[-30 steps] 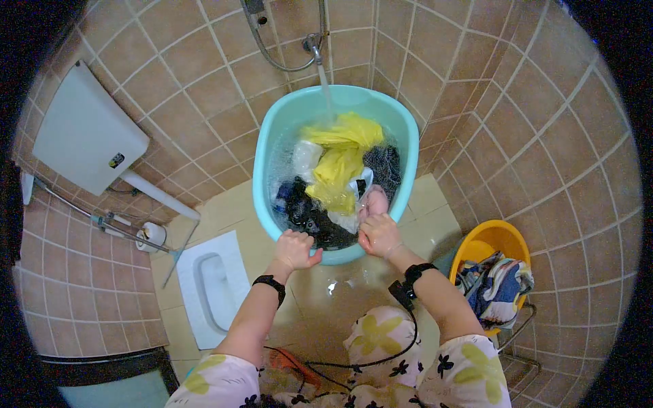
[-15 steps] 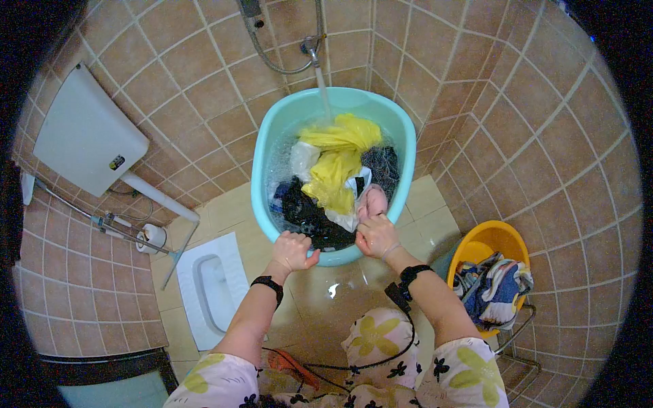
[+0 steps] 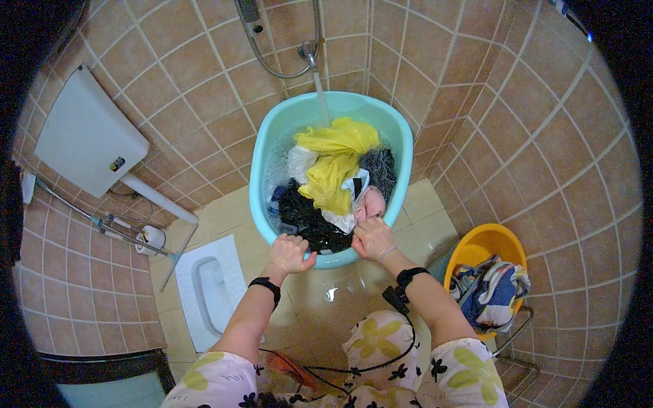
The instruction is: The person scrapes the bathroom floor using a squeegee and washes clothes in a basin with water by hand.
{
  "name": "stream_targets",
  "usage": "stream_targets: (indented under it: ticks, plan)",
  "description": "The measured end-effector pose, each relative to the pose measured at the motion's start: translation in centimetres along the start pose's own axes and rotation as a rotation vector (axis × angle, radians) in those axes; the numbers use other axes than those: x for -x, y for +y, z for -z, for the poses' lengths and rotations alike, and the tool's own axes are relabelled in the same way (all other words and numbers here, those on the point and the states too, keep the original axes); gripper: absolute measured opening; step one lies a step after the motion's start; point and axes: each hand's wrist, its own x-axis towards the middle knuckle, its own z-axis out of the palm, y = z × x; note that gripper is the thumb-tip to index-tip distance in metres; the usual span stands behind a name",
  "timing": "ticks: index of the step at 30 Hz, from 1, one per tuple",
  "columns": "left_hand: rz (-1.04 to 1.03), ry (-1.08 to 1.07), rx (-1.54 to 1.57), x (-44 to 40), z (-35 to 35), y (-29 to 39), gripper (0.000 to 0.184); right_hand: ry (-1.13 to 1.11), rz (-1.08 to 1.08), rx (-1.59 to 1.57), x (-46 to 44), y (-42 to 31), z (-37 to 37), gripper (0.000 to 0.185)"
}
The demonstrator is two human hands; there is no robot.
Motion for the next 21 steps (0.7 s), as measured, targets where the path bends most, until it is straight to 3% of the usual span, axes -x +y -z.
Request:
stream_targets:
  ticks: [21]
  plan:
    - [0.007,-0.018,-0.005,0.05,0.36,0.10,0.034,-0.026,-0.018,0.025,0.20,0.03,-0.14,0.008]
